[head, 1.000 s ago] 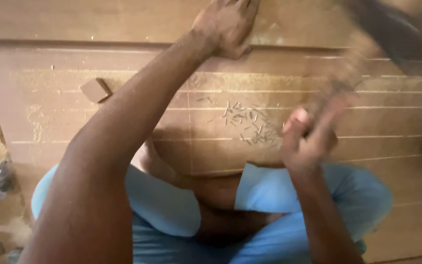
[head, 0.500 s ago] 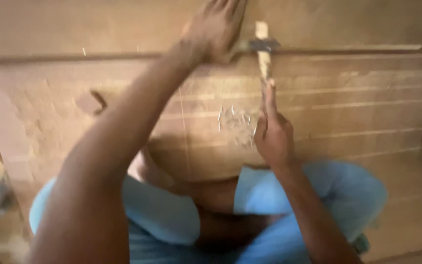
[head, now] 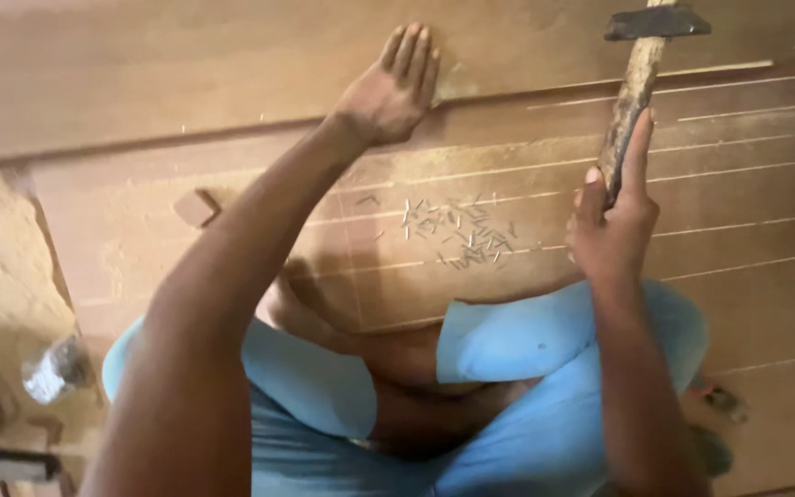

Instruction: The person hammers nails into a wooden board while sitting on the floor, holding the board in place with one hand and using a hammer with the other. They move the board as they work and pick up nails from a small pile on the floor.

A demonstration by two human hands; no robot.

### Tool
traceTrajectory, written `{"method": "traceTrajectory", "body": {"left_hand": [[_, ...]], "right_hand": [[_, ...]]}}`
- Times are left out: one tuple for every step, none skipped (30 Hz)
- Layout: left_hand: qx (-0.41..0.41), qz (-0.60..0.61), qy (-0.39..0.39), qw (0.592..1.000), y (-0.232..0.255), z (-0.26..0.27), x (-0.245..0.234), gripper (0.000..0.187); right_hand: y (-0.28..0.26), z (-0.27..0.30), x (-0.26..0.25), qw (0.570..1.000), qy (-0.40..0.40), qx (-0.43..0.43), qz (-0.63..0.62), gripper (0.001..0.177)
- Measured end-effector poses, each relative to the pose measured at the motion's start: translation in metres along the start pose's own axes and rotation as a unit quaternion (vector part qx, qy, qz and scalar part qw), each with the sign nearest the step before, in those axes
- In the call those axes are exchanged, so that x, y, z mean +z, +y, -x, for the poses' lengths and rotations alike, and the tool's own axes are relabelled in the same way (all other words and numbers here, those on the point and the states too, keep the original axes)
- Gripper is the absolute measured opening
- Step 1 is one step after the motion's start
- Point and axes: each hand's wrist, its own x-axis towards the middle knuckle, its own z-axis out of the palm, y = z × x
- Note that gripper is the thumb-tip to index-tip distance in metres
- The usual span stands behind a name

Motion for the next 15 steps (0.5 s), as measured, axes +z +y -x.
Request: {"method": "traceTrajectory", "body": {"left_hand": [[0.006,-0.04,0.016,0.999,0.001,-0.002,0.002,0.065],[0.003,-0.011,0.03,0.999,0.004,-0.005,0.003,0.067],[-0.003,0.026,0.041,0.999,0.02,-0.001,0.004,0.071],[-0.01,0.063,0.05,0.997,0.039,0.004,0.003,0.076],[0.019,0.14,0.116,0.983,0.071,0.01,-0.001,0.066],[0.048,0.216,0.179,0.959,0.108,0.014,-0.009,0.056],[-0.002,0.299,0.126,0.946,0.143,0.012,-0.018,0.051],[-0.052,0.378,0.072,0.922,0.173,0.009,-0.029,0.047],[-0.056,0.294,0.126,0.946,0.19,0.01,-0.038,0.049],[-0.059,0.208,0.178,0.96,0.2,0.012,-0.045,0.051],[-0.053,0.212,0.171,0.961,0.206,0.014,-0.049,0.047],[-0.046,0.217,0.164,0.961,0.21,0.016,-0.05,0.044],[-0.041,0.223,0.155,0.962,0.215,0.019,-0.05,0.04],[-0.04,0.224,0.136,0.964,0.22,0.022,-0.049,0.038],[-0.041,0.223,0.116,0.967,0.223,0.024,-0.046,0.036]], "right_hand": [[0.003,-0.004,-0.001,1.0,0.016,-0.01,-0.017,0.065],[0.006,-0.008,-0.001,0.999,0.033,-0.021,-0.033,0.065],[0.009,-0.009,-0.005,0.998,0.042,-0.026,-0.045,0.066],[0.011,-0.009,-0.009,0.997,0.048,-0.041,-0.046,0.065],[0.012,-0.012,-0.01,0.996,0.054,-0.059,-0.049,0.064],[0.01,-0.013,-0.012,0.994,0.06,-0.076,-0.052,0.063],[0.008,-0.013,-0.014,0.995,0.061,-0.04,-0.064,0.065],[0.004,-0.014,-0.016,0.995,0.062,-0.005,-0.076,0.068],[-0.001,-0.015,-0.017,0.994,0.06,0.029,-0.09,0.07],[-0.005,-0.015,-0.018,0.993,0.062,0.03,-0.093,0.07],[-0.009,-0.014,-0.02,0.993,0.062,0.033,-0.095,0.069],[-0.011,-0.012,-0.022,0.993,0.063,0.036,-0.096,0.069],[-0.012,-0.011,-0.024,0.992,0.067,0.03,-0.099,0.07],[-0.012,-0.01,-0.026,0.992,0.07,0.024,-0.101,0.07],[-0.011,-0.01,-0.026,0.992,0.073,0.017,-0.105,0.071]]}}
